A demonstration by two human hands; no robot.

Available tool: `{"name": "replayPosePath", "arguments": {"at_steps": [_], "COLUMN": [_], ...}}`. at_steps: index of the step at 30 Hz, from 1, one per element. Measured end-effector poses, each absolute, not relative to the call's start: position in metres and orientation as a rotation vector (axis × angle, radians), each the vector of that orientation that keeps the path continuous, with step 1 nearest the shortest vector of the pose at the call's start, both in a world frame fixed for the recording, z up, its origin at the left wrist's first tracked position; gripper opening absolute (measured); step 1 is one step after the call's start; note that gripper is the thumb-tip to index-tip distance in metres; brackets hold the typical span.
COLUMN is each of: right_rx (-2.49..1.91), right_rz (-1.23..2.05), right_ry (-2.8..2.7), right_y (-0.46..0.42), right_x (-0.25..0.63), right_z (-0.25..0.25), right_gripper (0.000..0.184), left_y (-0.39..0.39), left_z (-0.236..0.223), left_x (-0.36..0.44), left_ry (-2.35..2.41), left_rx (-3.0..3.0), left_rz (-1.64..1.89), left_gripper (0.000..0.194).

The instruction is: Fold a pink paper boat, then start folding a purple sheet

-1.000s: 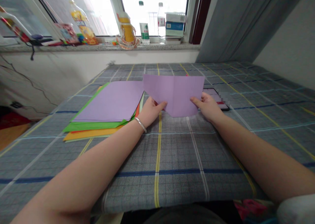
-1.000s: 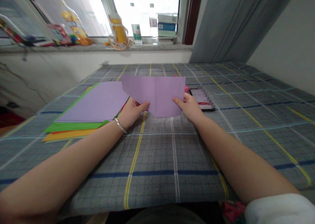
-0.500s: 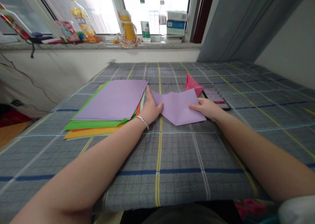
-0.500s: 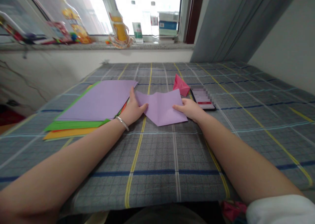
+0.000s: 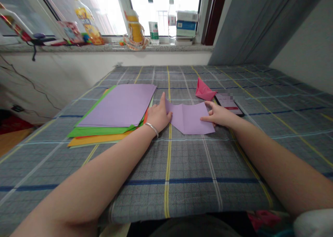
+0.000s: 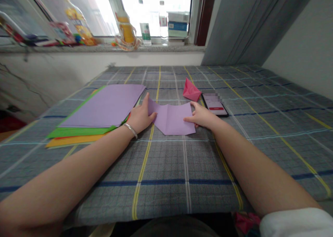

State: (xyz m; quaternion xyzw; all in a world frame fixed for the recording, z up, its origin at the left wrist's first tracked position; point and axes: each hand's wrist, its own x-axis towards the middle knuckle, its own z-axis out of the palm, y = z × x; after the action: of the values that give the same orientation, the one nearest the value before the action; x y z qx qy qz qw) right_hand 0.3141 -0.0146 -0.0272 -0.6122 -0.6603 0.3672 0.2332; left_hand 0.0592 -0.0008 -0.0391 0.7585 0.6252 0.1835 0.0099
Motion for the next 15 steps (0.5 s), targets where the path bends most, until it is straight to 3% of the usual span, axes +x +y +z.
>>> {"name": "replayPosePath", "arguments": {"at_steps": [2,4,8,15], "right_rx": [-1.684,-1.674,-1.628,-1.603], "right_rz": [0.984,0.978,1.010,1.055], "right_ry": [-1.852,-1.910,-1.994,-2.041], "right_y": [-0.015,-0.014,-0.012,-0.010], "right_x": [0.317,0.320,0.324,0.328], "right_z": [-0.028,-0.028,-0.029,-0.027], "right_gripper": [0.107,0.106,0.076,0.042], "left_y": [-0.003,-0.008,-0.019,-0.022], "left_z": [-0.039,-0.040,-0.042,-0.046], "left_x": [0.060,0.061,0.067,0.074], "left_ry": [1.962,1.906,1.575,1.286], "left_rx": [2.415,2.544,2.829,2.846], "left_rz": [0.662,0.755,0.612,0.178], "left_gripper": [0.081,0.069,0.049,0.061]}}
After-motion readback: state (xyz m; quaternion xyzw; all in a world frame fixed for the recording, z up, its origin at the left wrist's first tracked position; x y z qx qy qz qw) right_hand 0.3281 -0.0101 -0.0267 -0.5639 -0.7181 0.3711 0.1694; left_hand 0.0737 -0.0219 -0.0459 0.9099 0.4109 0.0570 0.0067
